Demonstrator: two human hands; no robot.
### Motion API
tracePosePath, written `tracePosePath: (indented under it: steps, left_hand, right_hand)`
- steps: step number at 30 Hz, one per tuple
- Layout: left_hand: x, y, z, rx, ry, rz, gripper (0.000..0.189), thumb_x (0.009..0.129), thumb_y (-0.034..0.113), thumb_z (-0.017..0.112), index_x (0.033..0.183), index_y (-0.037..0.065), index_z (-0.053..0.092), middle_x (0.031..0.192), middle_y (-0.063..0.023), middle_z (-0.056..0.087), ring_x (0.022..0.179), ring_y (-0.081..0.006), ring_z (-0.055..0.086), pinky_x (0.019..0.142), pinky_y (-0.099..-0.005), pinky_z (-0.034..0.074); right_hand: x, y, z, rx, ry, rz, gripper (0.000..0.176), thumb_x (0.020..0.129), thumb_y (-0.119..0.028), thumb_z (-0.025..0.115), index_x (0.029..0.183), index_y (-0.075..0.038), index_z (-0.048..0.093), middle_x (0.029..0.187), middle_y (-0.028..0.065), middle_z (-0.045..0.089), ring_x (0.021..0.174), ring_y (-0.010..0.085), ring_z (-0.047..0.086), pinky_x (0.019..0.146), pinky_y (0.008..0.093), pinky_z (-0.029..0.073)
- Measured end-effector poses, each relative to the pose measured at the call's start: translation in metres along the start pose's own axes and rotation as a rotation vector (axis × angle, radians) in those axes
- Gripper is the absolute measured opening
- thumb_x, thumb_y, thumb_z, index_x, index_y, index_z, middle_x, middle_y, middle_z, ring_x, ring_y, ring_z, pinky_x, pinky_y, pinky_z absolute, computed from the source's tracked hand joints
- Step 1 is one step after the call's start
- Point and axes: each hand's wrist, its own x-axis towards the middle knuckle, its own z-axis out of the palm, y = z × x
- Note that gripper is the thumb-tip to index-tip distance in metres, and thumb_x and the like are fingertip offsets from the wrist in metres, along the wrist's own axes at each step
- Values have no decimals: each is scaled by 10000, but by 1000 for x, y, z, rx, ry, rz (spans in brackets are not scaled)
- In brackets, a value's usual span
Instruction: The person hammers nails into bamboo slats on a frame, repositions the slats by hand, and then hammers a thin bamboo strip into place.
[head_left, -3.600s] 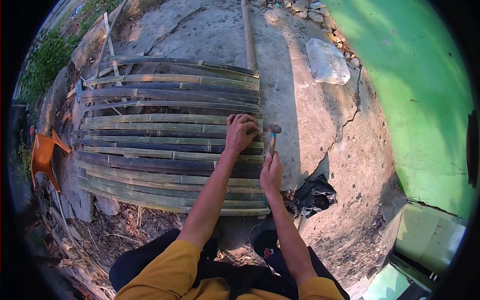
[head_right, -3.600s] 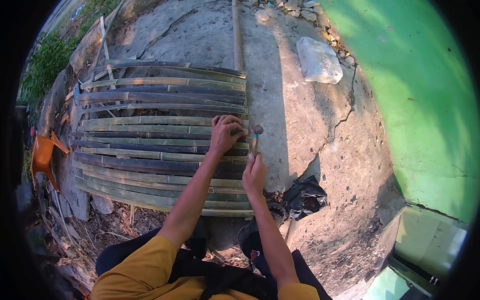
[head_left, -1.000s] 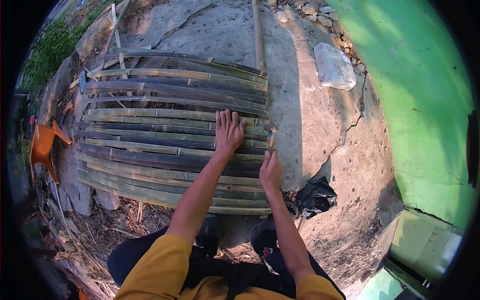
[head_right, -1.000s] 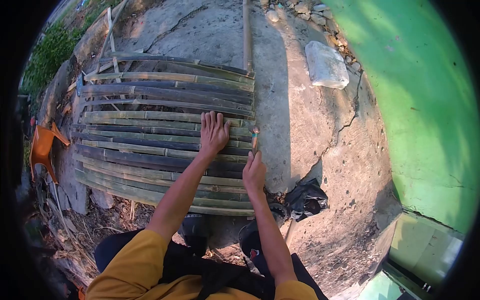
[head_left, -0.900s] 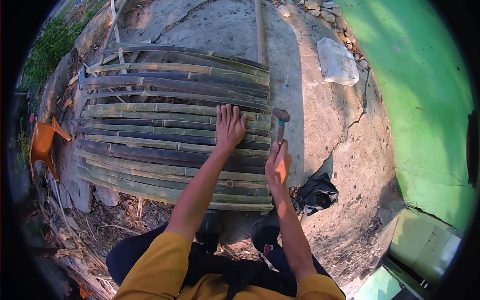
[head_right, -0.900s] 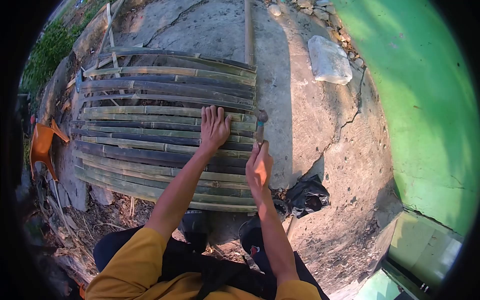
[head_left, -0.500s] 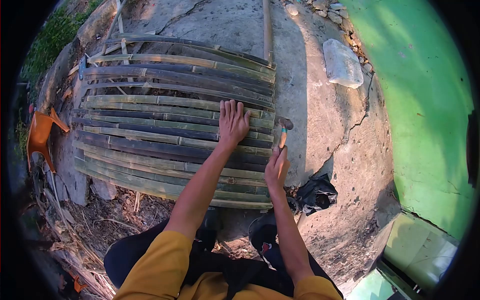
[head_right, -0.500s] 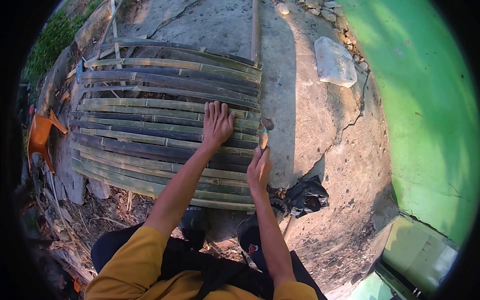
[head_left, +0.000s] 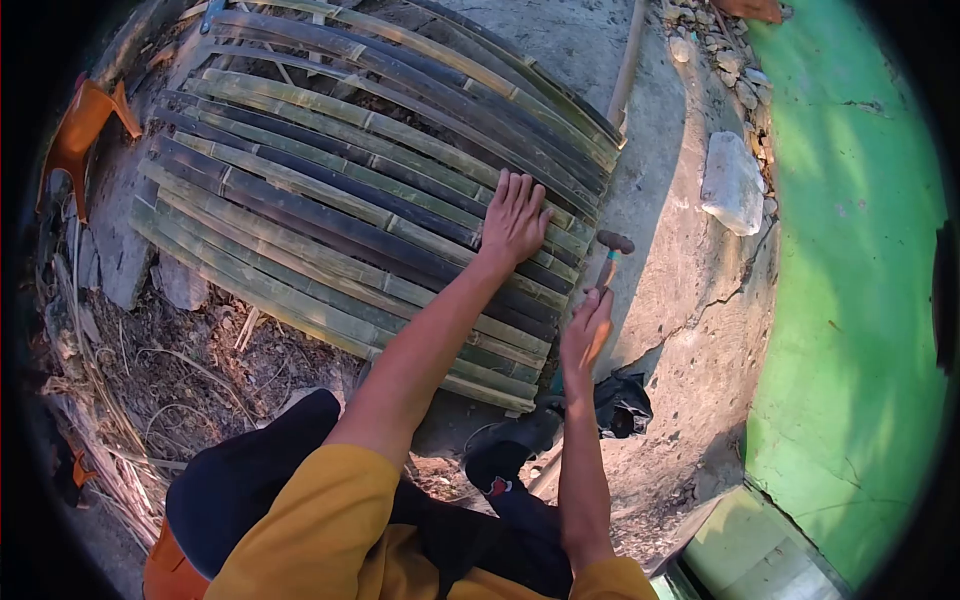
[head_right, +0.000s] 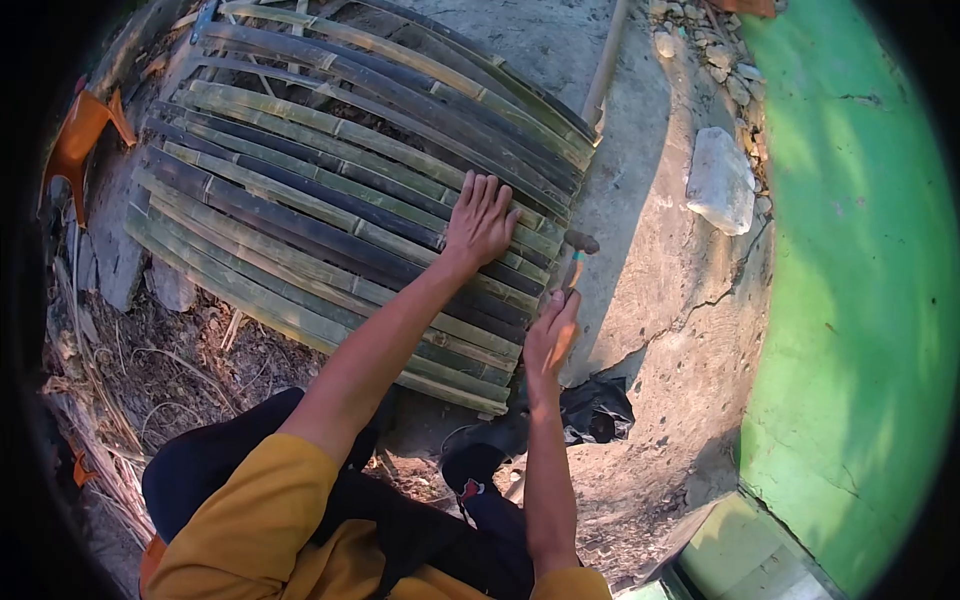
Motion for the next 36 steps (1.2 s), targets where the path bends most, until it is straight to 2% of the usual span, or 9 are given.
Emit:
tracePosePath:
  steps: [4,5,9,19,22,24,28,33,36]
  left_hand:
    - [-5,1,3,0,-6,6,377,964,368,613,1134,36,556,1169,-185,543,1221,-363,501,1209,-515,294]
    - [-3,0,2,4,-9,7,380,964,368,613,1138,35,556,1172,-185,543,1228,-361,500,1214,-515,289]
    - [-1,1,-1,-17,3,0,385,966,367,613,1146,31,559,1175,-184,544,1247,-356,497,1231,-512,274]
    - [-1,0,-1,-24,-42,-7,389,975,370,600,1157,28,564,1208,-184,543,1262,-354,489,1240,-515,262]
    - [-2,3,-1,-4,-22,-4,395,974,372,601,1167,29,562,1202,-181,541,1258,-353,490,1238,-512,263]
    - [-1,0,2,25,-51,-4,403,968,391,599,1170,42,578,1183,-162,553,1282,-329,478,1256,-509,233]
    - [-3,-1,3,-14,-21,5,392,983,382,592,1164,36,562,1177,-179,539,1246,-354,488,1229,-512,267]
    - [3,0,2,6,2,4,381,988,380,590,1147,35,558,1171,-186,536,1243,-357,489,1225,-513,272]
    - [-2,-1,1,-4,19,17,379,988,375,587,1151,34,559,1167,-185,535,1249,-355,484,1225,-517,271]
  right_hand:
    - [1,-26,-10,266,185,-24,292,1133,-271,391,1081,-33,552,667,49,472,570,119,451,523,342,370]
    - [-5,-17,-3,152,192,-54,272,1121,-252,421,1091,-5,530,654,153,552,563,316,596,542,470,430]
    - [-17,10,13,-142,-89,42,298,1119,-270,431,1025,2,510,677,221,577,611,444,601,561,547,388]
    - [-10,2,6,68,108,13,325,1123,-271,422,1044,25,529,685,217,579,619,410,616,575,506,417]
    - [-11,18,14,-268,23,-110,313,1124,-262,421,1048,19,535,677,191,577,608,372,629,572,496,427]
    - [-7,10,9,-122,-1,22,349,1126,-298,415,1087,17,561,659,128,522,579,257,535,587,428,441]
    - [-3,-19,-7,89,176,-41,329,1126,-277,404,1108,15,554,657,129,522,570,252,538,588,421,455]
    - [-7,20,15,-188,-32,-78,320,1112,-267,446,1049,30,545,753,297,608,737,527,625,627,560,434]
    - [-8,6,2,-65,-57,81,330,1113,-278,450,1035,27,551,775,309,610,753,518,638,630,565,426]
